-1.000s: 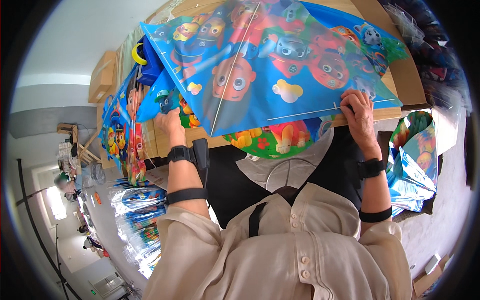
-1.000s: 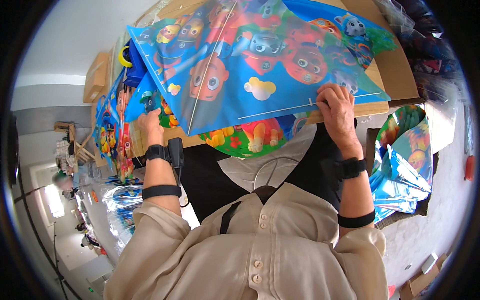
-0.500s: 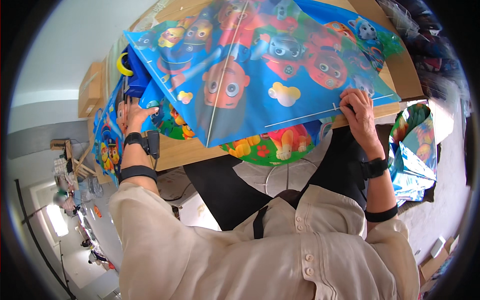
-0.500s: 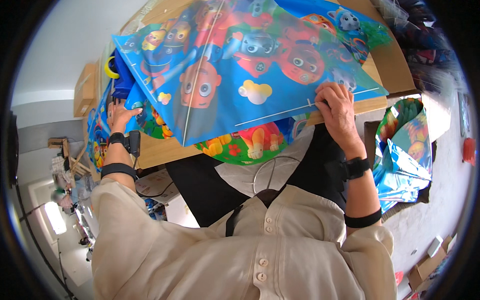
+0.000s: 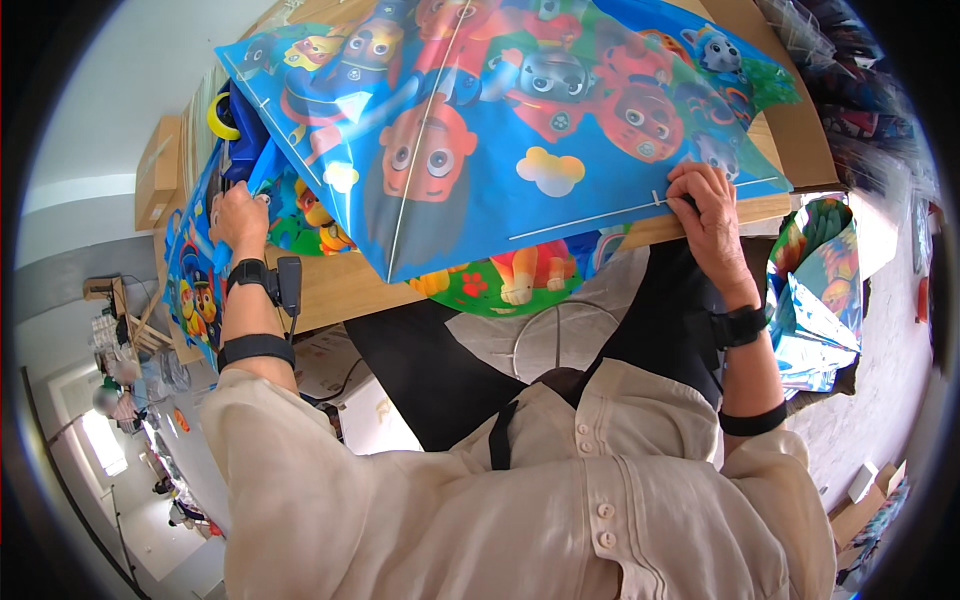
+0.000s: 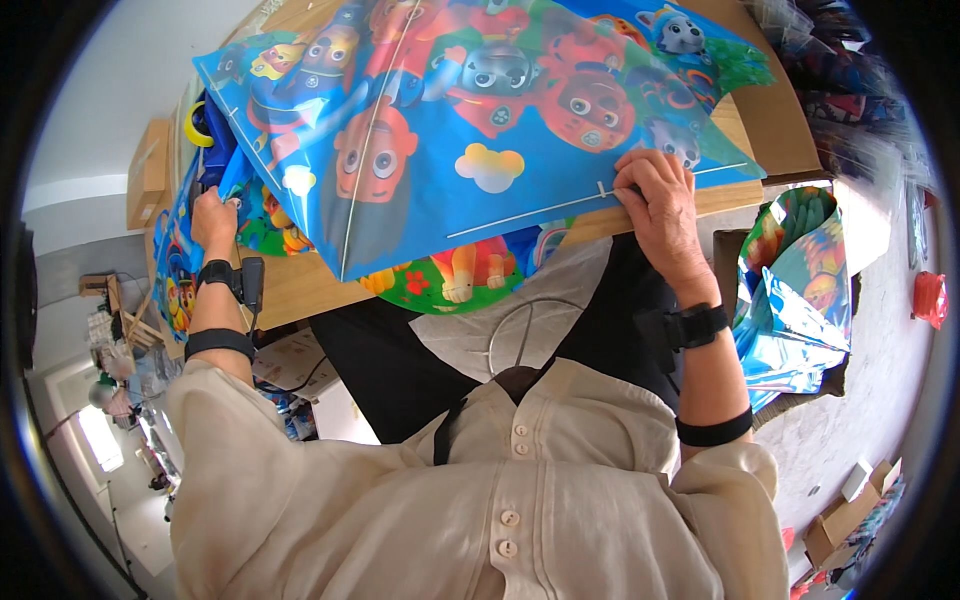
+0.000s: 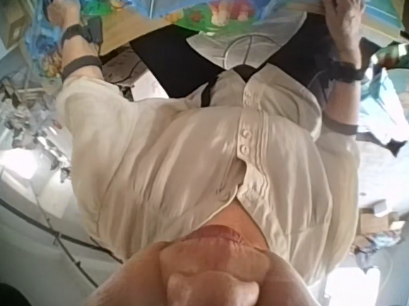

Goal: Manually assemble a plastic kite by inserting supports and securing them with tape.

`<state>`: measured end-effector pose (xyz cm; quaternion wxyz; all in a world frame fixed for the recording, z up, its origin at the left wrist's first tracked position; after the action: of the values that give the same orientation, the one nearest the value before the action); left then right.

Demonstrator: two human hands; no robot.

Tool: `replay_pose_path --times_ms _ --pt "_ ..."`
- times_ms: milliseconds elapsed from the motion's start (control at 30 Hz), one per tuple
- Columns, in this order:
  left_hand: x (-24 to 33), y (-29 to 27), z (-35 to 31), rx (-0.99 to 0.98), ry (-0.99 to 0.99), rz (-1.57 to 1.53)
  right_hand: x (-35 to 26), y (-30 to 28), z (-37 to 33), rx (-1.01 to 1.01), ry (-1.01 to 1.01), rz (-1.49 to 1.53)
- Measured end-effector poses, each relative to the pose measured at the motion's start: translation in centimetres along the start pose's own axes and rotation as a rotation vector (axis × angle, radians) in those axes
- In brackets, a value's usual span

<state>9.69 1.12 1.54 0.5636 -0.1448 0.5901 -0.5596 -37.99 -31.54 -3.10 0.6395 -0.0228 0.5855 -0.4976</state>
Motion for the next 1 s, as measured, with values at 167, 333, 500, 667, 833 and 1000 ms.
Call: replay_pose_path --times_ms 167,333,500,667,833,1000 --pt "-1.0 -0.2 0.4 0.031 -0.063 0.122 0.2 0.0 -0.1 0.003 -0.001 0.01" --pt "-0.1 -4.9 -1.3 0.193 -0.125 0.206 0.5 0.0 -0.1 0.01 0.017 -0.025" --pt "10.3 -12.1 -10.7 0.251 0.262 -0.919 0.3 0.1 -0.1 0.004 -0.002 -0.031" --pt "21.8 -16.8 -21.5 0.095 0.713 -0.914 0.1 0.2 -0.1 0.004 -0.008 -0.019" --pt "21.8 -14.5 -22.1 0.025 0.664 -0.691 0.4 0.1 -0.2 0.015 0.013 -0.018" --pt "21.4 -14.2 -21.8 0.078 0.635 -0.674 0.3 0.1 -0.2 0.021 -0.013 -0.02"
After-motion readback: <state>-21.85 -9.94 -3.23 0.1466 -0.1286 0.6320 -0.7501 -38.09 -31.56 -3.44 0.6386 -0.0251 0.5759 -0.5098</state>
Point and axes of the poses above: each hand's wrist, its own z-axis towards the middle knuckle, its own y-axis out of the palm, x = y × z, the point moved 9 cm from there along z, towards the middle knuckle, and after that the axes turned 12 degrees about z, right-handed, at the moved point
